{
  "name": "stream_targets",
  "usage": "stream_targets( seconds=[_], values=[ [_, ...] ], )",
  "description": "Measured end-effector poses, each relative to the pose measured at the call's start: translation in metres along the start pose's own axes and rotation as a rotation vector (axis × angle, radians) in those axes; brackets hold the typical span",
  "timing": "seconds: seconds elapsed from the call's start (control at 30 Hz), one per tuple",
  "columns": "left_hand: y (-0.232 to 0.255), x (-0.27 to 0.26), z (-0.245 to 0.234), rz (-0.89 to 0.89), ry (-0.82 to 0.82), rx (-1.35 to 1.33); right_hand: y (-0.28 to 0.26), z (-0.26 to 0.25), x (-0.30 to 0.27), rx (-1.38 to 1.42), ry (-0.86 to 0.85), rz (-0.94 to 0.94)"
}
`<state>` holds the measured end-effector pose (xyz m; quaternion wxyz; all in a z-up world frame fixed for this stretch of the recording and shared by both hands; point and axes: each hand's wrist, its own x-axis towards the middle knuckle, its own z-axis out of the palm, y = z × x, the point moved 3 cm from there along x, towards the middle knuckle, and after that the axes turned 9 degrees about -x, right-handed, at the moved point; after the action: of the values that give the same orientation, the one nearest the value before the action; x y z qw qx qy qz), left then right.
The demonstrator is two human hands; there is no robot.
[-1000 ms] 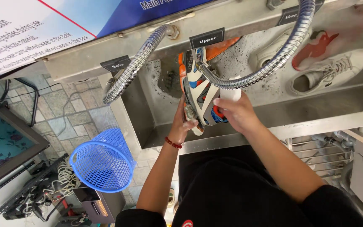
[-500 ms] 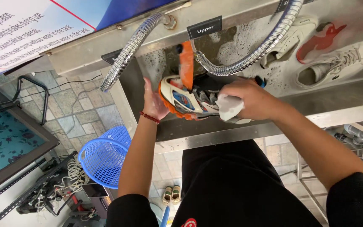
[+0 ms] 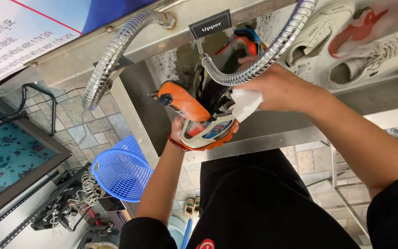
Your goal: Cleaning a colorful sneaker using a specialized shoe washing machine and a brush.
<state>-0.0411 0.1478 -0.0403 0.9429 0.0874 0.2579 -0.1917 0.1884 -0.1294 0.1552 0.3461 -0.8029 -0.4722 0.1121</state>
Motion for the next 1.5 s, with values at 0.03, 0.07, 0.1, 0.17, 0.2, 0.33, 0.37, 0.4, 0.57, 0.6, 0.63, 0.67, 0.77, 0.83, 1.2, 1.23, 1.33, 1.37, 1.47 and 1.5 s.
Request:
stream_targets(
  seconds=[0.03,0.07,0.1,0.17,0.2,0.33,0.37,0.4,0.57,0.6,0.63,0.67,0.77,0.83,1.2,1.23,1.33,1.37,1.47,1.5],
  values=[
    [-0.009,-0.001,0.001,-0.01,0.004,-0.002,0.0,0.0,-0.001,0.003,0.0,0.01],
    [-0.018,-0.002,0.004,-0.002,-0.033,-0.044,0.0,0.002,-0.003,0.013,-0.034,0.043],
    [-0.026,0.001,0.007,0.013,-0.079,-0.086,0.003,0.001,-0.002,0.017,-0.067,0.069],
    [-0.035,0.002,-0.007,0.016,-0.036,-0.096,0.0,0.001,0.0,0.042,-0.004,0.029],
    [-0.04,0.0,-0.015,0.023,0.01,-0.105,-0.003,0.001,0.001,0.07,0.059,-0.015],
    [-0.038,0.005,-0.028,0.011,0.035,-0.087,-0.012,-0.008,0.006,0.123,0.171,-0.045],
    [-0.04,0.002,-0.031,0.007,0.055,-0.08,-0.018,-0.014,0.004,0.087,0.253,-0.027],
    [-0.041,0.0,-0.033,0.003,0.076,-0.072,-0.025,-0.019,0.003,0.051,0.334,-0.009],
    [-0.037,0.017,0.048,0.013,0.071,-0.012,0.007,0.084,-0.069,0.577,0.422,0.994],
    [-0.038,0.02,0.052,0.01,0.089,-0.015,0.006,0.099,-0.076,0.753,0.378,1.137],
    [-0.036,0.02,0.054,0.008,0.09,-0.017,0.008,0.11,-0.081,0.752,0.378,1.139],
    [-0.035,0.02,0.055,-0.005,0.112,-0.035,0.011,0.125,-0.087,0.973,0.41,1.198],
    [-0.038,0.01,0.052,-0.014,0.16,-0.017,-0.002,0.147,-0.1,1.296,0.463,1.25],
    [-0.04,0.009,0.052,-0.009,0.167,0.026,-0.012,0.149,-0.102,1.386,0.499,1.236],
    [-0.057,0.016,0.103,0.202,0.283,-0.038,-0.034,0.141,-0.07,1.148,0.583,1.19],
    [-0.061,0.016,0.104,0.199,0.292,-0.04,-0.041,0.137,-0.071,1.152,0.579,1.198],
    [-0.061,0.016,0.098,0.297,0.335,-0.055,-0.048,0.127,-0.074,0.898,0.389,1.319],
    [-0.06,0.017,0.092,0.28,0.237,-0.029,-0.044,0.126,-0.075,0.861,0.349,1.32],
    [-0.058,0.019,0.079,0.195,0.222,-0.055,-0.024,0.13,-0.076,0.867,0.325,1.283],
    [-0.06,0.016,0.073,0.124,0.308,-0.104,-0.019,0.134,-0.076,0.916,0.342,1.248]
  ],
)
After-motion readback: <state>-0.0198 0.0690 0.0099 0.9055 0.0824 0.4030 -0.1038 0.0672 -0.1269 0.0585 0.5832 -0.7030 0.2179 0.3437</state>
